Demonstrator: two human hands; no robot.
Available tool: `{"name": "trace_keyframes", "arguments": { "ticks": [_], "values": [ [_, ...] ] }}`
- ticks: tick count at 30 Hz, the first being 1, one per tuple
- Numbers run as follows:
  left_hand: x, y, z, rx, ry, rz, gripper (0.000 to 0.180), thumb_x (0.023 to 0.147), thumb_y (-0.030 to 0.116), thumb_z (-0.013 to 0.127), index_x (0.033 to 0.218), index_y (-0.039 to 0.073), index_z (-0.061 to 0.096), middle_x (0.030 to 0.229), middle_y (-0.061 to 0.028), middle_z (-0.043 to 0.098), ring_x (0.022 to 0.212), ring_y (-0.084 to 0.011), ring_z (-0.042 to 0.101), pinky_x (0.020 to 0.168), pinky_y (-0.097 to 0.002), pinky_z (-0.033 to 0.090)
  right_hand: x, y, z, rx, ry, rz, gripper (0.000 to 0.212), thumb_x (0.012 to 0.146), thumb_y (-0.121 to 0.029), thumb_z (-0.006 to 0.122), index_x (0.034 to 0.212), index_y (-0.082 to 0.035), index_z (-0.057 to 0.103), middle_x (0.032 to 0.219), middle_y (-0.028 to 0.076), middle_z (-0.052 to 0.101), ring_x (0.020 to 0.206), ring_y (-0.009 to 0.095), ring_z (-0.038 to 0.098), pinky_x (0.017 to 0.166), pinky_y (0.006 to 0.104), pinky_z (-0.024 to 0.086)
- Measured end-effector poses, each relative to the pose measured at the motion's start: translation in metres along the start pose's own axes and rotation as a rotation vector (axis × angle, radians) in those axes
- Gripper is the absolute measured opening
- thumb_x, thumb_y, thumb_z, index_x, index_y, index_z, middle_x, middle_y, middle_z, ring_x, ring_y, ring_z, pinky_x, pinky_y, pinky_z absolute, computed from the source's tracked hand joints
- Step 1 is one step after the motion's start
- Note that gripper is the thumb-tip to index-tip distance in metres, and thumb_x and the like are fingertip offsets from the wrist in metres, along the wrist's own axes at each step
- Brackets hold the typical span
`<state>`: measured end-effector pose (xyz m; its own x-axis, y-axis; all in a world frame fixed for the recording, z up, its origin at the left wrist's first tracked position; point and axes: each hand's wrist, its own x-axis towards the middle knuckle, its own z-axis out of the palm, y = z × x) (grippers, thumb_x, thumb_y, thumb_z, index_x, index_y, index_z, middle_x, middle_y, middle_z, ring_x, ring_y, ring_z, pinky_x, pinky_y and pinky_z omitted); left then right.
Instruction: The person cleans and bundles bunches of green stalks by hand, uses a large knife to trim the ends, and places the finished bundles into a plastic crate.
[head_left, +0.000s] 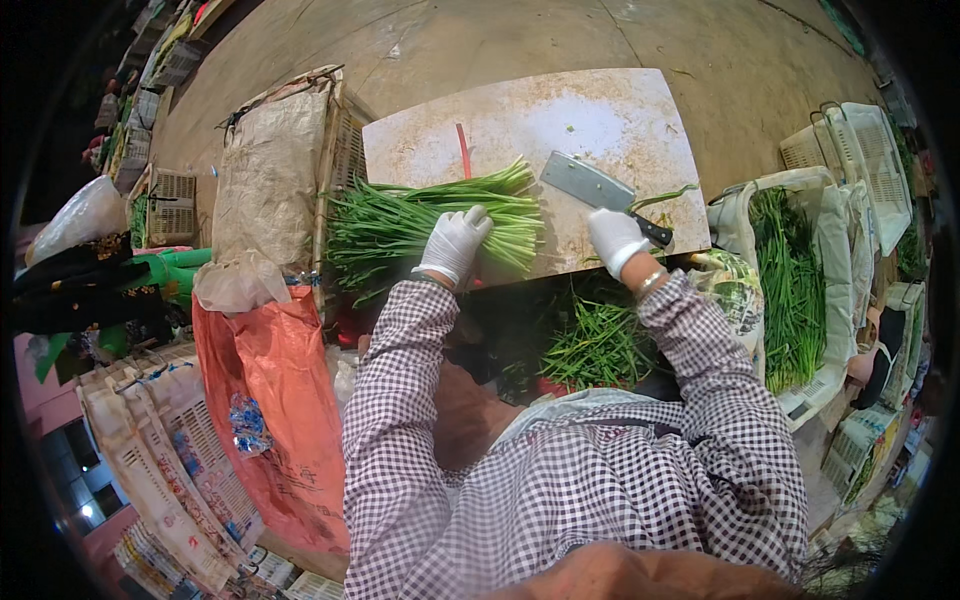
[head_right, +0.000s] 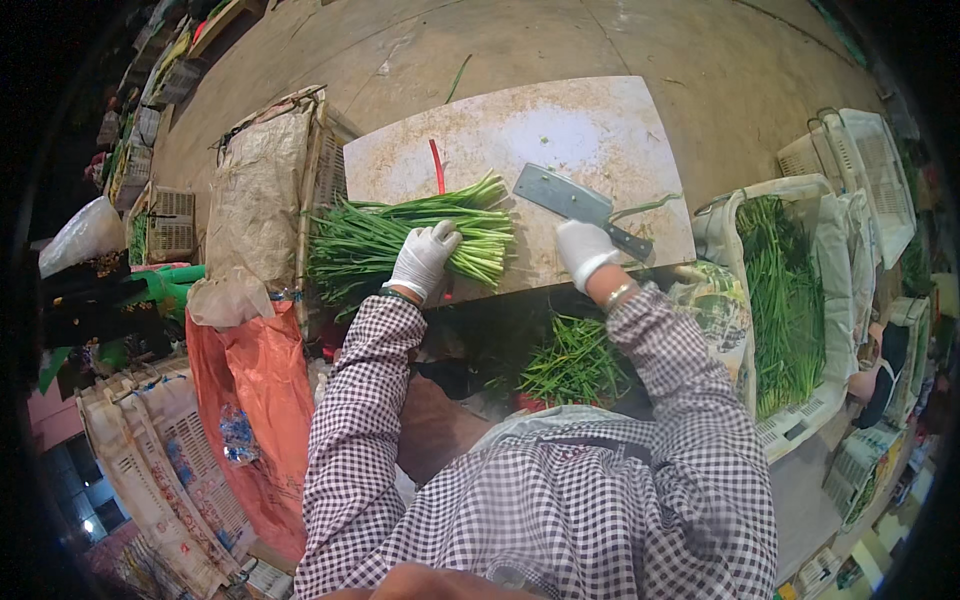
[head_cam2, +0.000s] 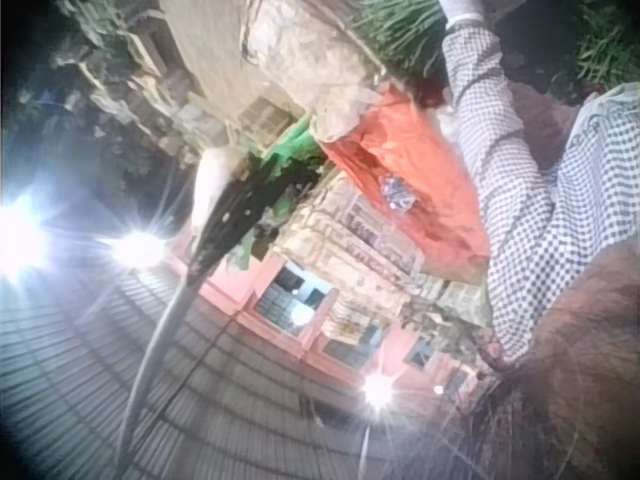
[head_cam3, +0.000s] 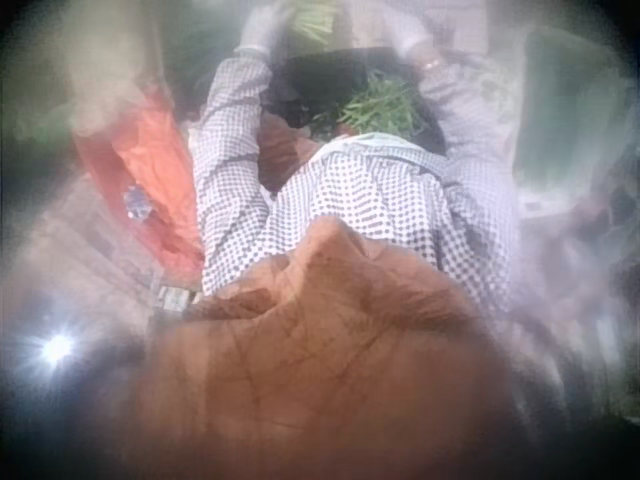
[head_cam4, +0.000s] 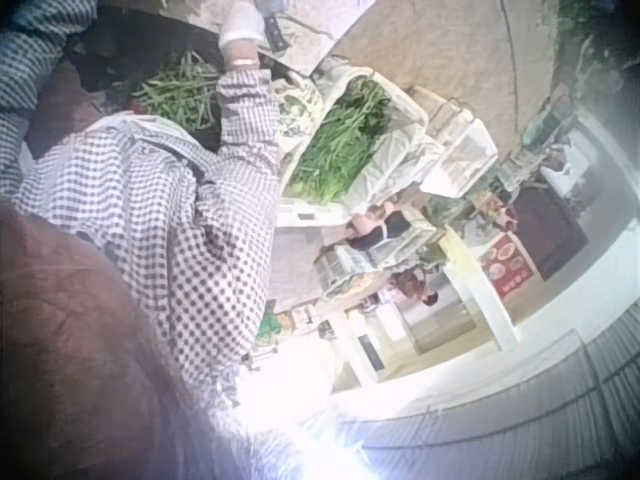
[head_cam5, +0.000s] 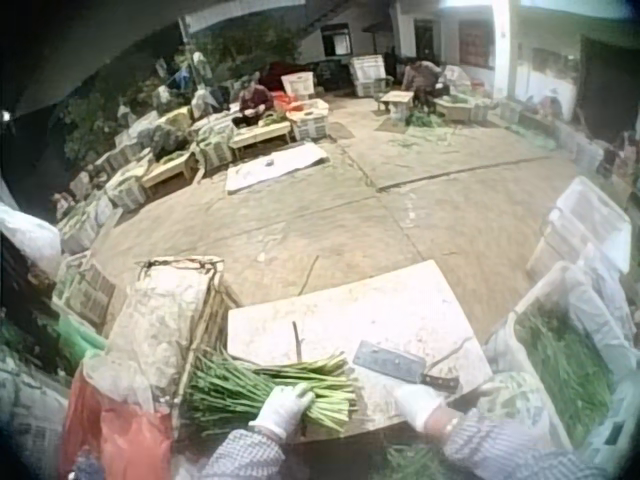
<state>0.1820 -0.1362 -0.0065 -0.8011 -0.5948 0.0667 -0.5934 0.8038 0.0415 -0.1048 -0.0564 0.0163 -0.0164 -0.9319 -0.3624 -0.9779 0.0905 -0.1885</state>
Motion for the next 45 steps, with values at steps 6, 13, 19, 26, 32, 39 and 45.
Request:
{"name": "trace_keyframes", "arguments": {
  "ticks": [6, 13, 19, 26, 32, 39, 45],
  "values": [
    [0.001, -0.003, -0.010, 0.021, -0.075, -0.021, 0.026, 0.076, 0.009, 0.060, 0.102, 0.016, 0.058, 0.111, -0.0027, 0.058, 0.083, -0.0241, 0.063, 0.076, -0.0358, 0.048, -0.014, 0.002, -0.014, -0.005, -0.143, -0.110, 0.012, 0.082, -0.010, 0.059, 0.088, -0.007, 0.070, 0.091, 0.017, 0.068, 0.087, 0.036, 0.067, 0.076, 0.0444, 0.054],
    [0.002, -0.003, -0.010, -0.010, -0.130, -0.015, 0.029, 0.075, 0.008, 0.061, 0.103, 0.014, 0.059, 0.121, -0.0041, 0.056, 0.085, -0.0260, 0.063, 0.078, -0.0370, 0.049, 0.053, -0.047, 0.008, 0.192, 0.473, -0.525, 0.008, 0.081, -0.014, 0.059, 0.082, -0.013, 0.067, 0.081, 0.008, 0.062, 0.079, 0.029, 0.066, 0.068, 0.0394, 0.054],
    [-0.001, -0.009, -0.001, -0.043, -0.109, -0.015, 0.032, 0.076, 0.006, 0.059, 0.107, 0.015, 0.060, 0.122, -0.0032, 0.056, 0.086, -0.0261, 0.063, 0.079, -0.0370, 0.049, 0.077, -0.051, 0.017, -0.096, 0.525, -0.741, 0.006, 0.077, -0.014, 0.059, 0.074, -0.012, 0.064, 0.076, 0.006, 0.060, 0.074, 0.023, 0.065, 0.061, 0.0356, 0.053],
    [0.001, -0.009, -0.001, -0.055, -0.109, -0.022, 0.032, 0.075, 0.006, 0.060, 0.105, 0.015, 0.059, 0.121, -0.0030, 0.056, 0.085, -0.0270, 0.063, 0.078, -0.0380, 0.049, 0.064, -0.023, 0.014, -0.138, 0.436, -0.487, 0.008, 0.077, -0.009, 0.059, 0.077, -0.007, 0.067, 0.073, 0.012, 0.066, 0.067, 0.027, 0.068, 0.058, 0.0353, 0.055],
    [-0.002, -0.012, 0.005, -0.082, -0.115, -0.035, 0.033, 0.073, 0.004, 0.061, 0.104, 0.014, 0.060, 0.120, -0.0035, 0.056, 0.085, -0.0279, 0.062, 0.078, -0.0384, 0.049, 0.008, 0.010, -0.029, -0.262, -0.088, -0.080, 0.012, 0.083, -0.015, 0.062, 0.083, -0.011, 0.074, 0.085, 0.013, 0.071, 0.083, 0.029, 0.070, 0.069, 0.0411, 0.055],
    [-0.001, -0.010, 0.004, -0.067, -0.092, -0.031, 0.032, 0.075, 0.005, 0.060, 0.105, 0.015, 0.060, 0.121, -0.0022, 0.056, 0.084, -0.0272, 0.062, 0.078, -0.0380, 0.048, 0.056, -0.041, 0.005, 0.105, 0.432, -0.558, 0.004, 0.079, -0.014, 0.060, 0.079, -0.011, 0.063, 0.079, 0.010, 0.061, 0.076, 0.029, 0.065, 0.065, 0.0402, 0.053],
    [0.000, -0.012, 0.004, -0.103, -0.085, -0.004, 0.032, 0.074, 0.005, 0.060, 0.105, 0.014, 0.060, 0.122, -0.0031, 0.056, 0.088, -0.0270, 0.062, 0.080, -0.0378, 0.048, 0.078, -0.049, 0.018, -0.106, 0.524, -0.786, 0.005, 0.076, -0.014, 0.060, 0.072, -0.012, 0.063, 0.073, 0.005, 0.057, 0.074, 0.023, 0.063, 0.064, 0.0361, 0.053]
  ]
}}
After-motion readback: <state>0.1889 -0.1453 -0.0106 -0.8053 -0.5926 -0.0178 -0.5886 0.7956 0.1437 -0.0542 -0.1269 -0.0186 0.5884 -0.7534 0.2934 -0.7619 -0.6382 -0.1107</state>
